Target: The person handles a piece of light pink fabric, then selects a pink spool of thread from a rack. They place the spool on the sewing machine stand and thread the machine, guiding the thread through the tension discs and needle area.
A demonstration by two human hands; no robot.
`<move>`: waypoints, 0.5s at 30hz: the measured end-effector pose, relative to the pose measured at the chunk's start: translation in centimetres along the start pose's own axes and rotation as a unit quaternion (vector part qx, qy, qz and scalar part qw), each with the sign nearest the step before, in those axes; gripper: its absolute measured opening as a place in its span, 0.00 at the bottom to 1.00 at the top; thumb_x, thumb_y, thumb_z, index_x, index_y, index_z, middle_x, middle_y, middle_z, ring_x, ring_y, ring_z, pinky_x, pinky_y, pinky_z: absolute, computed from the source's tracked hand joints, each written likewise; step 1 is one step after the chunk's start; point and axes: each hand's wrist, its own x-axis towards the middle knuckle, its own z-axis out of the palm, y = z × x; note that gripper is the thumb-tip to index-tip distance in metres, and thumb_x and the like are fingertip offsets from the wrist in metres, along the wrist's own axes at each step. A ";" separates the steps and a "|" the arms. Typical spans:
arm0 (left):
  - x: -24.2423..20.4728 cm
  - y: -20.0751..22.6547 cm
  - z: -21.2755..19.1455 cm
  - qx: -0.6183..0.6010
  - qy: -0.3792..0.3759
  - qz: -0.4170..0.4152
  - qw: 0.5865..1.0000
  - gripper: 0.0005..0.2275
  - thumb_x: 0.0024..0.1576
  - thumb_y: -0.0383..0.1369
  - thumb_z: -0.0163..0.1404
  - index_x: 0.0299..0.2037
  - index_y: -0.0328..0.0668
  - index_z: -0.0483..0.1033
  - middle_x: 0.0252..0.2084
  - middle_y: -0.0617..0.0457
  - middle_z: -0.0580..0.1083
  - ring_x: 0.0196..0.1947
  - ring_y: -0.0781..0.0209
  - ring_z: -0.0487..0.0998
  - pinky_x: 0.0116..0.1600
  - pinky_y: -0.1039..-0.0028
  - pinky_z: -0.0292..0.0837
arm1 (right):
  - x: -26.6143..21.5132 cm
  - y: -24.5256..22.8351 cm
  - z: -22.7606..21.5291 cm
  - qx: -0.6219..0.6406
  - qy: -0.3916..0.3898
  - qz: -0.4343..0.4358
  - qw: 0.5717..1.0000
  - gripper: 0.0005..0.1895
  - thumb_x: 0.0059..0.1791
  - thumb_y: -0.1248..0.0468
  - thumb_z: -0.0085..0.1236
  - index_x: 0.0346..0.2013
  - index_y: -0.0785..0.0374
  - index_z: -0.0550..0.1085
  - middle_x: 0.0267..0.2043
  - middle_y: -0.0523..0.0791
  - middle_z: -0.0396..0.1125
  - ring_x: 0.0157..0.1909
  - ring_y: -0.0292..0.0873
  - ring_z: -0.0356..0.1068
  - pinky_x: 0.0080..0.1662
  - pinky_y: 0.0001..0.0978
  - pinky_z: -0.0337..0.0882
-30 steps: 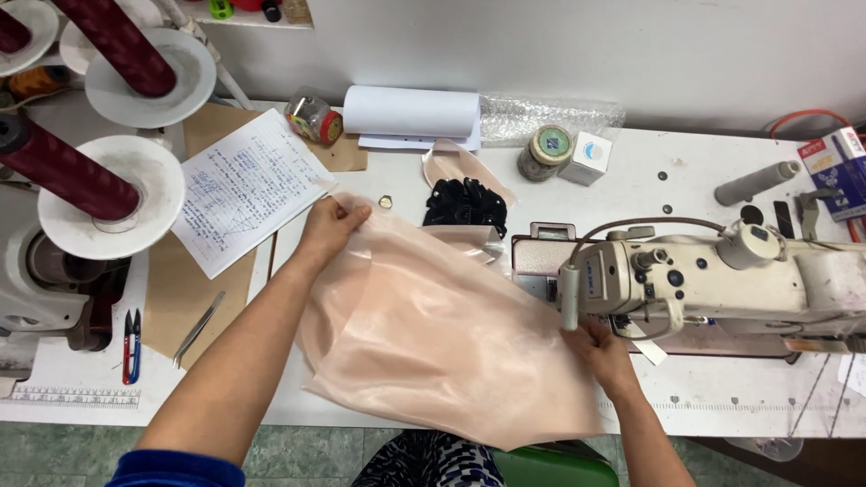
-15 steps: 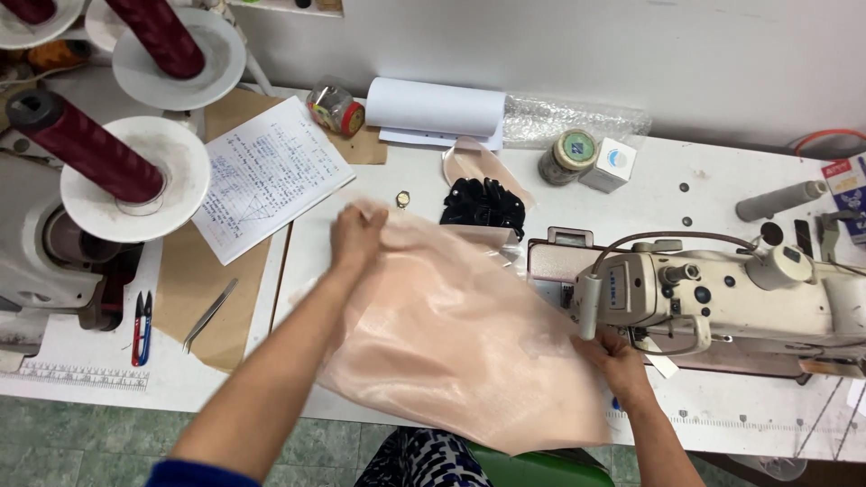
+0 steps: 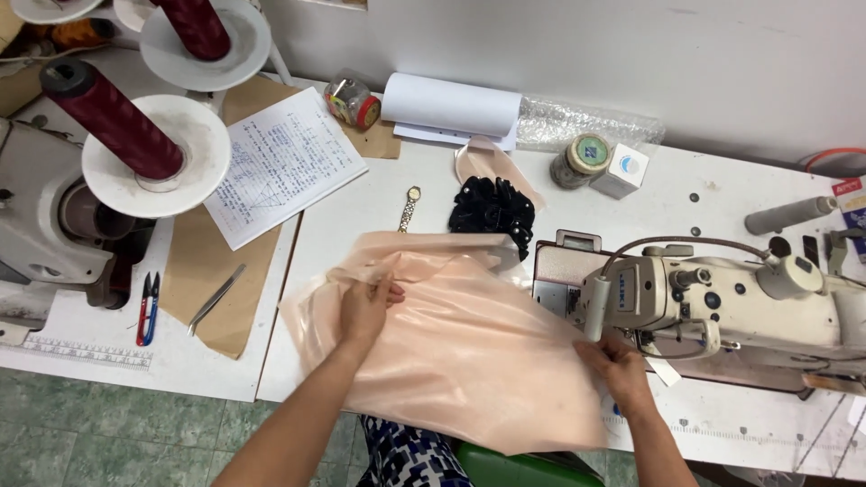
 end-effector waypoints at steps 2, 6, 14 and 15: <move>0.8 0.2 -0.2 0.003 -0.007 0.006 1.000 0.15 0.59 0.39 0.46 0.29 0.36 0.80 0.25 0.51 0.79 0.26 0.62 0.82 0.35 0.76 0.79 | -0.2 -0.3 0.4 -0.006 0.005 0.014 1.000 0.16 0.46 0.65 0.59 0.47 0.67 0.75 0.37 0.50 0.68 0.37 0.48 0.66 0.41 0.37 0.69; 3.0 -0.7 -1.6 0.026 -0.003 0.027 0.999 0.16 0.60 0.39 0.45 0.28 0.36 0.79 0.24 0.51 0.79 0.24 0.64 0.81 0.34 0.77 0.78 | -0.1 1.1 2.4 -0.041 0.032 -0.023 0.998 0.16 0.42 0.60 0.64 0.38 0.67 0.78 0.33 0.49 0.70 0.37 0.44 0.65 0.41 0.32 0.62; 7.7 0.0 -10.3 0.110 0.100 0.059 0.987 0.16 0.62 0.38 0.46 0.25 0.42 0.79 0.22 0.55 0.78 0.26 0.66 0.79 0.45 0.75 0.70 | -1.3 1.3 13.3 -0.105 0.008 -0.188 0.976 0.11 0.36 0.56 0.70 0.25 0.58 0.80 0.31 0.43 0.68 0.38 0.40 0.66 0.42 0.29 0.64; 8.2 0.5 -11.2 0.206 0.106 0.079 0.970 0.17 0.61 0.41 0.45 0.24 0.41 0.79 0.25 0.49 0.78 0.28 0.54 0.78 0.41 0.66 0.68 | -2.6 -0.3 13.8 -0.073 -0.028 -0.175 0.982 0.11 0.38 0.57 0.70 0.22 0.60 0.77 0.30 0.42 0.66 0.37 0.39 0.63 0.42 0.28 0.63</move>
